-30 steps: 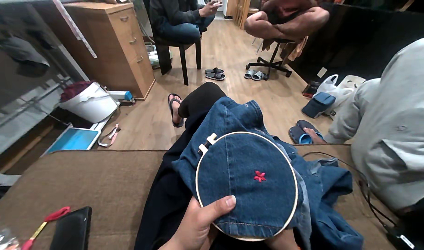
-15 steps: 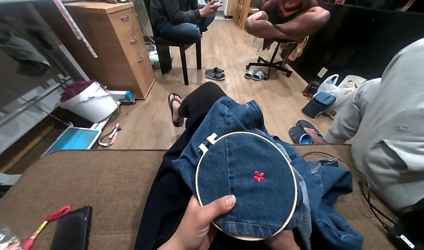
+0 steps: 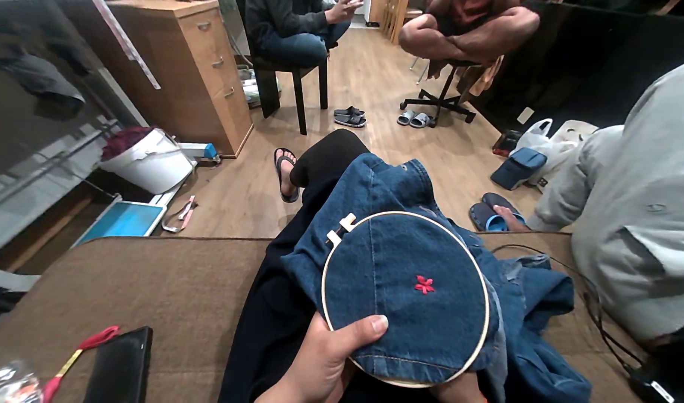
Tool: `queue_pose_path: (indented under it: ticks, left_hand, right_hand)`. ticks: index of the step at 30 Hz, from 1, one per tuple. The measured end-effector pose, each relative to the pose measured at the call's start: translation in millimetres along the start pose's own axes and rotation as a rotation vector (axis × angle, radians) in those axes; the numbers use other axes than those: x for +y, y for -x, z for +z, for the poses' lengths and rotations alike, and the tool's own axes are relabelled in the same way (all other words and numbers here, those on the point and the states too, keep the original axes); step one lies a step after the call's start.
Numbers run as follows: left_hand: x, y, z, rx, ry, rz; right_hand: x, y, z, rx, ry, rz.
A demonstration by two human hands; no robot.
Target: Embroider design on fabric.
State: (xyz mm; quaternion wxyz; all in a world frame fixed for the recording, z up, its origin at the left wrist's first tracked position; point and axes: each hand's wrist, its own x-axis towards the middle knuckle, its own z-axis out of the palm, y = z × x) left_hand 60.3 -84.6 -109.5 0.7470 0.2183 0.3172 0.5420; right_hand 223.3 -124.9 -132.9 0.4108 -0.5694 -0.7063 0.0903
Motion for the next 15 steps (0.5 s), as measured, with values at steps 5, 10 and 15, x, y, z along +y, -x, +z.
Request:
queue_pose_path:
  ticks: [5,10,15]
  left_hand:
    - [0.0,0.1,0.1,0.001,0.009,0.003]
    - [-0.5,0.0,0.0,0.005,0.012,0.009]
    - [-1.2,-0.3,-0.5,-0.009,0.022,0.011]
  right_hand:
    - [-0.2,-0.8,0.1,-0.011,0.049,-0.028]
    - [-0.2,-0.7,1.3,0.003,0.119,-0.052]
    - [12.5,6.4,4.5,0.046,-0.231,0.048]
